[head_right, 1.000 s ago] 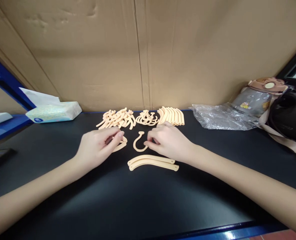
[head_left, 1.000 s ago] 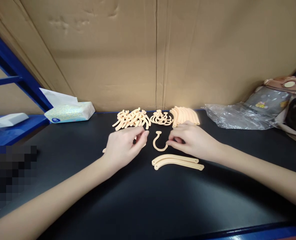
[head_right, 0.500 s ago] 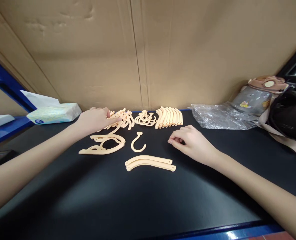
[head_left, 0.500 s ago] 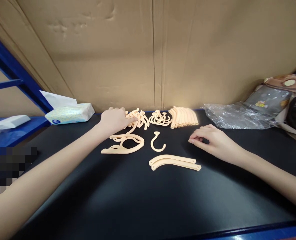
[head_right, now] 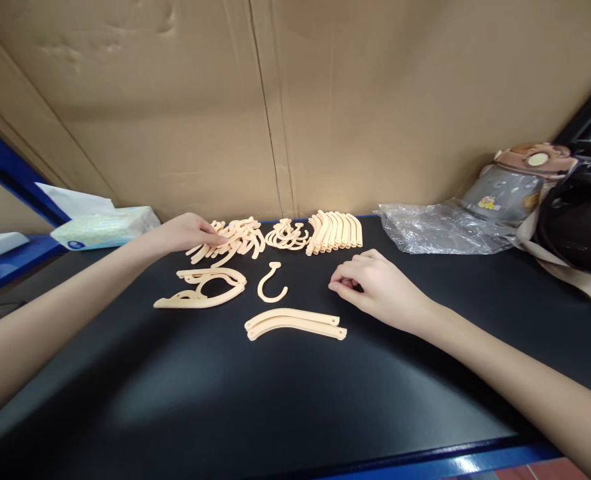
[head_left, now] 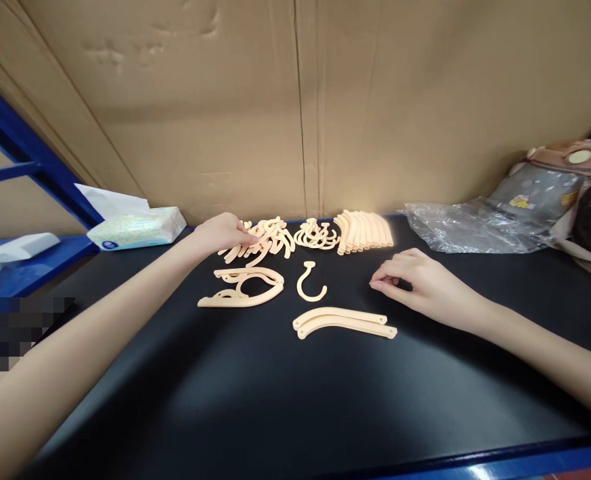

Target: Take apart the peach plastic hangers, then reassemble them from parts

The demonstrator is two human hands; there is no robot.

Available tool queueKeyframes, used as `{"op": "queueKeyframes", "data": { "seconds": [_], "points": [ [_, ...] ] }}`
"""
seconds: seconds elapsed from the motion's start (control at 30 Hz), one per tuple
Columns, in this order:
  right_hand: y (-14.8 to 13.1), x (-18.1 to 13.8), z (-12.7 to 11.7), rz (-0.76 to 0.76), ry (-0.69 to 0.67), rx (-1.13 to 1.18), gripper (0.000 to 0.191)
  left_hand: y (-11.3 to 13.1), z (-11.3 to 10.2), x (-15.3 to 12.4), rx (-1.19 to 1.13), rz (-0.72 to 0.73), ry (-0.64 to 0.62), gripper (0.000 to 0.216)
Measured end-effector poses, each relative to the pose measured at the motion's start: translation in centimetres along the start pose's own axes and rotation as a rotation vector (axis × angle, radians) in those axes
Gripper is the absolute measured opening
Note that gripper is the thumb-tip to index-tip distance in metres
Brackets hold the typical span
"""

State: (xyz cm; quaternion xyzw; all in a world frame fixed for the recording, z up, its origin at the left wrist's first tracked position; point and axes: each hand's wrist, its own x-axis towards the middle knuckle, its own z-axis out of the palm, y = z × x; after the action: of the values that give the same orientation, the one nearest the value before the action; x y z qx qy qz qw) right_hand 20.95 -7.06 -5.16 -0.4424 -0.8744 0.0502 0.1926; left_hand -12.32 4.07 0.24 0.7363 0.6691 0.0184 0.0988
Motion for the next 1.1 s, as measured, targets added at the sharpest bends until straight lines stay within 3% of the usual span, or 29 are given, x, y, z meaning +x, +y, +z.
{"op": "queueKeyframes", "data": {
  "seconds": [0.3, 0.63, 0.93, 1.1],
  "points": [
    [-0.1, 0.0, 0.2, -0.006, -0.015, 0.003, 0.017, 0.1, 0.0, -0.9, -0.073, -0.021, 0.066, 0.033],
    [0.0, 0.0, 0.2, -0.010, -0.020, 0.009, 0.017, 0.2, 0.4, -0.7, -0.190, 0.027, 0.038, 0.031],
    [0.1, -0.1, 0.3, -0.017, -0.017, 0.002, 0.018, -0.4, -0.2, -1.2, -0.225, 0.006, 0.157, 0.038],
    [-0.1, 0.1, 0.2, -0.012, -0.030, 0.007, 0.019, -0.5, -0.1, -1.9, -0.229, -0.005, 0.162, 0.037]
  ]
}}
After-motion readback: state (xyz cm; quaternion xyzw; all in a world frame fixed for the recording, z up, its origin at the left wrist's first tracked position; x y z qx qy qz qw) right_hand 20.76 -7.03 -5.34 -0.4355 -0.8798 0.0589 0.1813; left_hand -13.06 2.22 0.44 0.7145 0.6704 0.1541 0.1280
